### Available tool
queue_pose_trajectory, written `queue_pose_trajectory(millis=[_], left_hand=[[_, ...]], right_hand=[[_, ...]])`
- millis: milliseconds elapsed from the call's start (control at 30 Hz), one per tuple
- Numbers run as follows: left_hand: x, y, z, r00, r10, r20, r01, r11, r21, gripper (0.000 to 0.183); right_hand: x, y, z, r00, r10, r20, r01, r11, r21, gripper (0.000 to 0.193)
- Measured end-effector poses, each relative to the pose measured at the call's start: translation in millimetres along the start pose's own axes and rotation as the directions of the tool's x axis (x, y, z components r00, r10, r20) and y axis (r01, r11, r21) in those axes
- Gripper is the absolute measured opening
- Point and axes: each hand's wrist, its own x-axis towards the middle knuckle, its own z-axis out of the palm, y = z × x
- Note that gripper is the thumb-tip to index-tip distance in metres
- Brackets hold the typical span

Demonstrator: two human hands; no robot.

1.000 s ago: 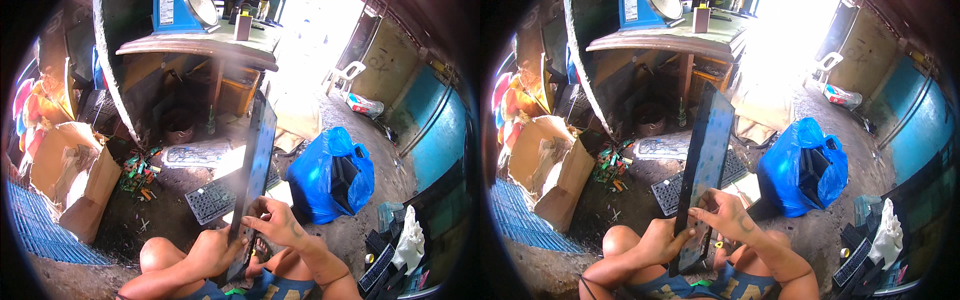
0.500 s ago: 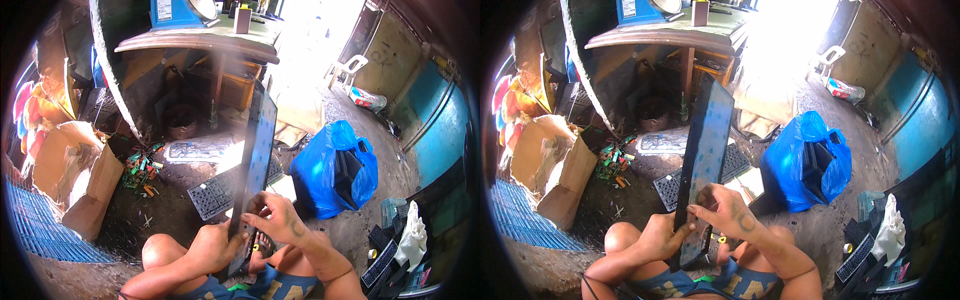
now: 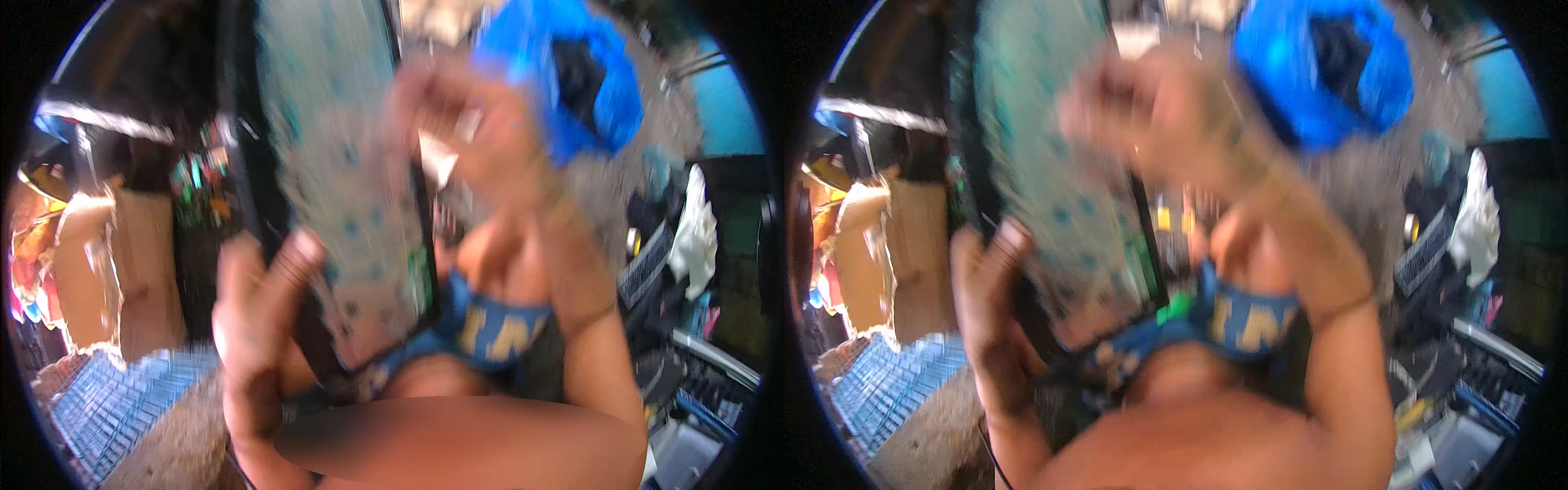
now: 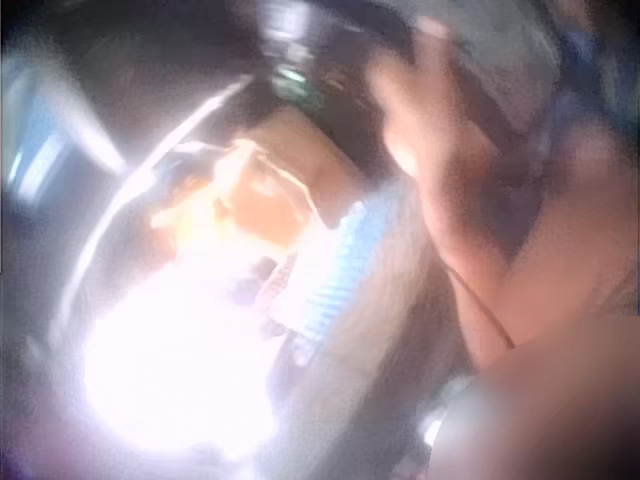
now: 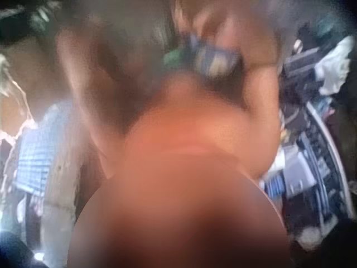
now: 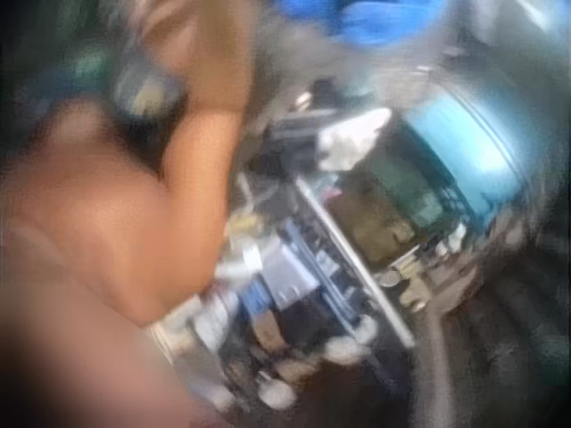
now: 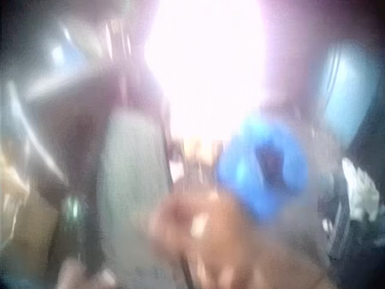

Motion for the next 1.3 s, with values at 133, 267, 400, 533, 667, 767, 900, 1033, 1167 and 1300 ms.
queue_pose_trajectory(millis=[133,267,400,533,667,767,900,1033,1167,1300], left_hand=[[-17,-17,-8,0.783,0.595,-0.182,-0.499,0.775,0.388,0.034],[-8,-21,-31,0.602,0.765,-0.23,-0.462,0.568,0.681,0.042],[1,-23,-53,0.473,0.867,-0.159,-0.43,0.385,0.816,0.05],[13,-21,-78,0.484,0.69,-0.539,-0.551,0.718,0.425,0.049],[23,-3,-108,0.864,0.251,-0.437,-0.444,0.788,-0.426,0.04],[29,-1,-113,0.887,0.431,-0.165,-0.421,0.608,-0.673,0.039],[46,-14,-104,0.744,0.485,-0.461,-0.625,0.748,-0.222,0.03],[52,-17,-111,0.832,0.387,-0.396,-0.547,0.687,-0.478,0.026],[52,-15,-122,0.835,0.336,-0.436,-0.532,0.698,-0.48,0.029],[50,-18,-130,0.76,0.407,-0.508,-0.614,0.705,-0.354,0.031]], right_hand=[[-20,9,-27,0.997,0.072,0.012,-0.072,0.997,-0.026,0.021],[-19,11,-30,0.995,0.099,0.018,-0.099,0.995,-0.012,0.019],[-18,10,-42,0.991,0.132,-0.017,-0.132,0.991,-0.009,0.018],[-41,45,-63,0.93,0.331,-0.16,-0.346,0.935,-0.076,0.024],[-44,129,-68,0.903,0.413,0.123,-0.331,0.848,-0.414,0.021],[-41,201,-41,0.881,0.384,0.276,-0.087,0.704,-0.704,0.023],[-44,269,-15,0.776,0.516,0.362,0.015,0.559,-0.829,0.048],[-23,292,-16,0.33,0.851,0.408,-0.149,0.474,-0.868,0.019],[-22,272,-32,0.171,0.889,0.424,-0.308,0.458,-0.834,0.014],[-29,259,-63,0.063,0.937,0.342,-0.421,0.336,-0.842,0.01]])
